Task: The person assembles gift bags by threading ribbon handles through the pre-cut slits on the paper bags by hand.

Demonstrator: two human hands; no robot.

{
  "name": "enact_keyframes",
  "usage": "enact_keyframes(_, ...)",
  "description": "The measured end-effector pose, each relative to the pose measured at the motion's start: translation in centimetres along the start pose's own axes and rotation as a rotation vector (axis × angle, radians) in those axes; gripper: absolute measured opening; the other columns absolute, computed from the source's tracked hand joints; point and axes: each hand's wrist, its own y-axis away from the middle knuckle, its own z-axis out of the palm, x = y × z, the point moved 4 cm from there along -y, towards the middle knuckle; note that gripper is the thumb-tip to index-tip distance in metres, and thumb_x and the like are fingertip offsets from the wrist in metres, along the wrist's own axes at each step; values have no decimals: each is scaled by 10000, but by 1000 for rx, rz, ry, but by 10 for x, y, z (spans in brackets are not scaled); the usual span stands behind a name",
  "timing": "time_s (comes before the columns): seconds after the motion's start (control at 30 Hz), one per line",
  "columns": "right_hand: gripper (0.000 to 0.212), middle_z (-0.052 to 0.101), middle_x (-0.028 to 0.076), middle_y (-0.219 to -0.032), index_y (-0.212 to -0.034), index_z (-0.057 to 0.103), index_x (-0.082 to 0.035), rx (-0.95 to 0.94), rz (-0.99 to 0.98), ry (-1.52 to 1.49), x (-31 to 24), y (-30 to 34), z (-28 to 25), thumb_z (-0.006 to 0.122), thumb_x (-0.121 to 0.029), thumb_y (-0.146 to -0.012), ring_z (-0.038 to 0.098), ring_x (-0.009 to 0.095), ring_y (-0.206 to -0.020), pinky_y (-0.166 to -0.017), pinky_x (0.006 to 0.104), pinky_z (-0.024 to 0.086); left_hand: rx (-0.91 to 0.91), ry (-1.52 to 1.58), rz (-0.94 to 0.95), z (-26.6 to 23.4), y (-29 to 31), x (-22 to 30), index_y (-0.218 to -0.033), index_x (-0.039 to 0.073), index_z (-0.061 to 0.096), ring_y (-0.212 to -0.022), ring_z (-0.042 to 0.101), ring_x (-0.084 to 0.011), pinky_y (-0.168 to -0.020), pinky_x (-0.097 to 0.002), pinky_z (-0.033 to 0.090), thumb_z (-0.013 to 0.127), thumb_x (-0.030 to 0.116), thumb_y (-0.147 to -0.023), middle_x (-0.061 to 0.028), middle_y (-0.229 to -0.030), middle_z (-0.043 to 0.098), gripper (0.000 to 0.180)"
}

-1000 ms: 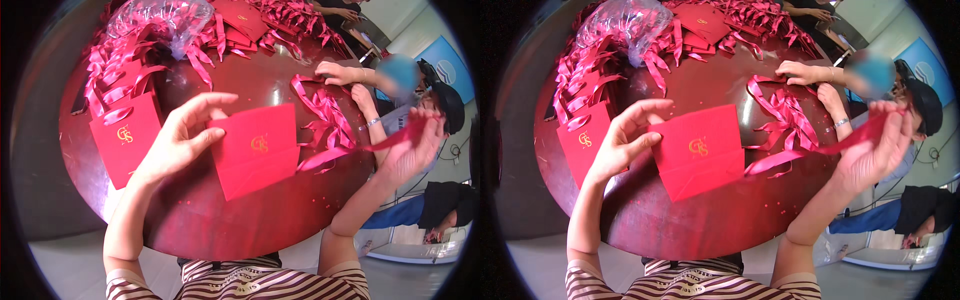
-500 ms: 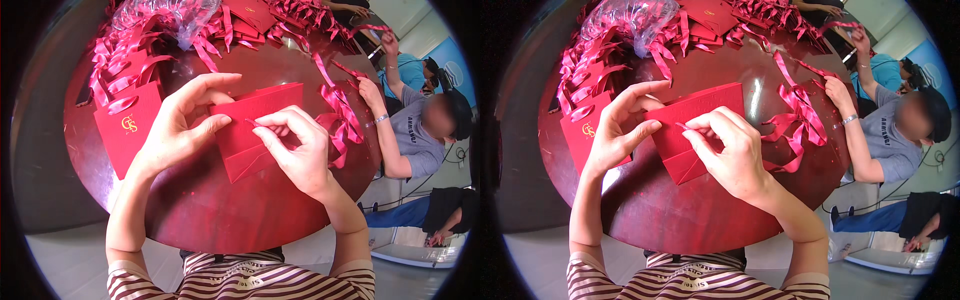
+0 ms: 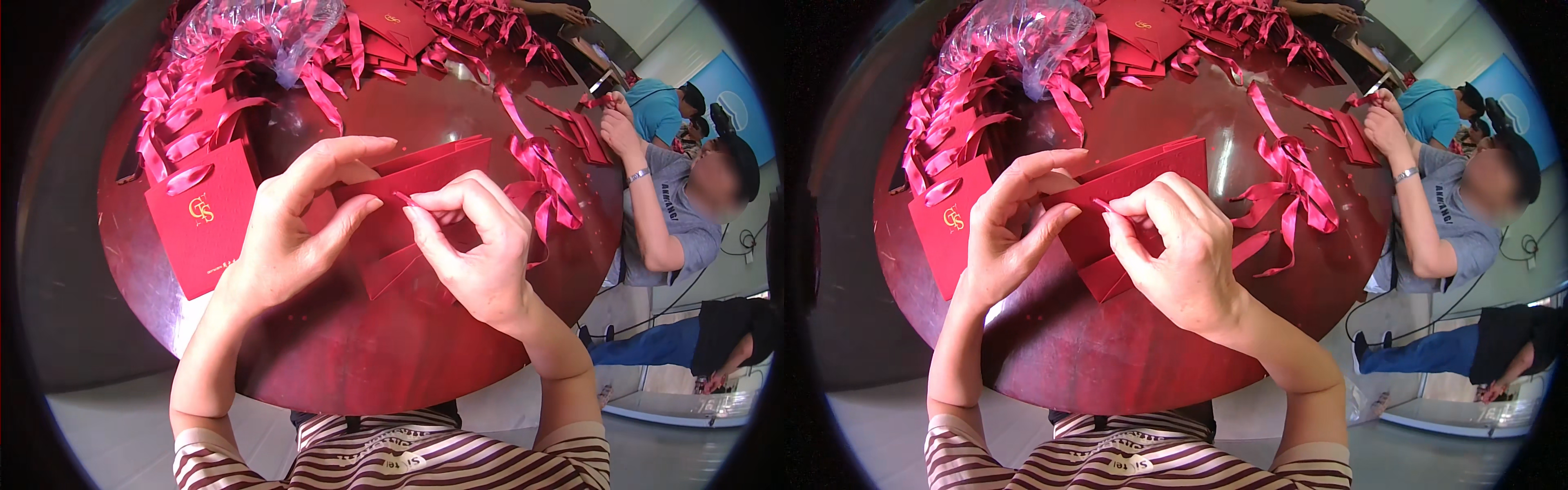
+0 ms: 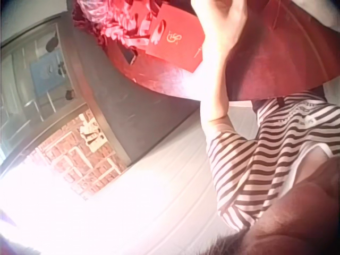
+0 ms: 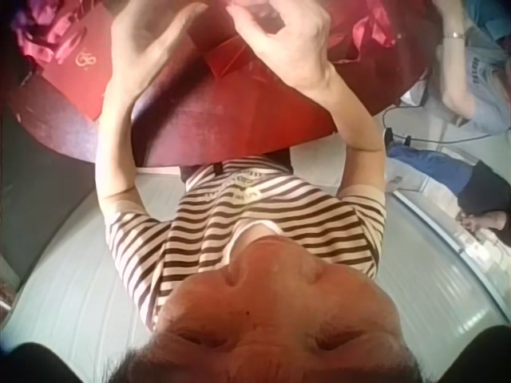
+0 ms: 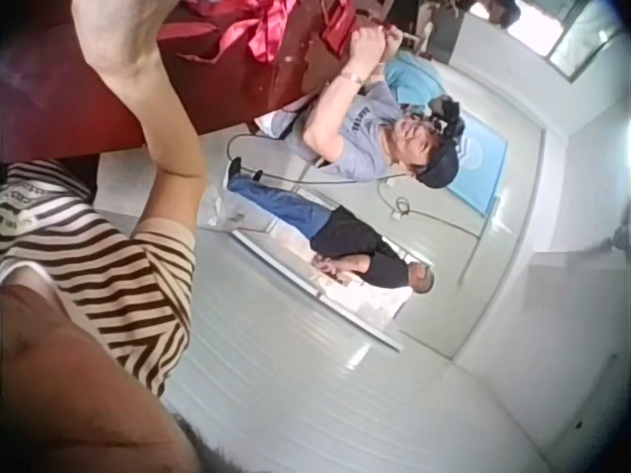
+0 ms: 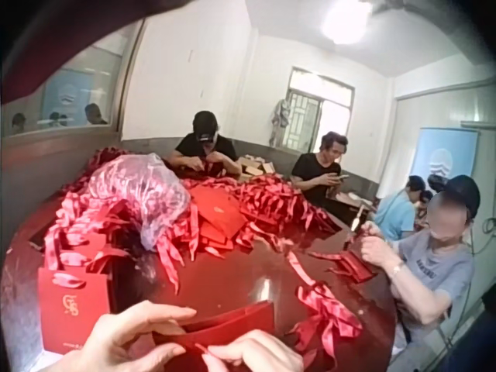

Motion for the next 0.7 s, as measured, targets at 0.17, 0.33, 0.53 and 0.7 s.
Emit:
enact_keyframes(0.17, 153, 567, 54, -685, -795, 628, 2, 49, -65, 60, -5, 0, -4, 715, 70, -689, 548, 117, -576, -524, 230, 438, 18, -210, 122, 5, -1, 9, -1223, -5, 525, -834, 528, -69, -705, -193, 406, 629, -90, -786, -47, -937, 611, 457)
enact_keyframes(0.33, 180, 549, 77, -655, -755, 596, -8, 110, -207, 183, -16, 2, -8, 713, 81, -652, 535, 181, -542, -485, 279, 419, 33, -335, 204, 12, -2, 25, -1206, -1, 530, -790, 544, -129, -682, -233, 433, 623, -127, -740, -78, -871, 595, 492)
enact_keyframes(0.53, 206, 536, 98, -669, -757, 565, -8, 131, -282, 269, -21, 5, -13, 694, 92, -632, 534, 233, -564, -492, 321, 431, 19, -353, 311, 21, -5, 34, -1186, 8, 535, -821, 553, -250, -725, -318, 470, 608, -128, -718, -114, -964, 594, 493)
enact_keyframes(0.7, 174, 490, 102, -651, -725, 524, -22, 143, -244, 284, -26, 5, -16, 667, 59, -670, 506, 259, -552, -501, 359, 429, -7, -444, 416, 29, -6, 39, -1184, 3, 538, -799, 540, -279, -771, -380, 448, 588, -122, -710, -112, -960, 611, 493)
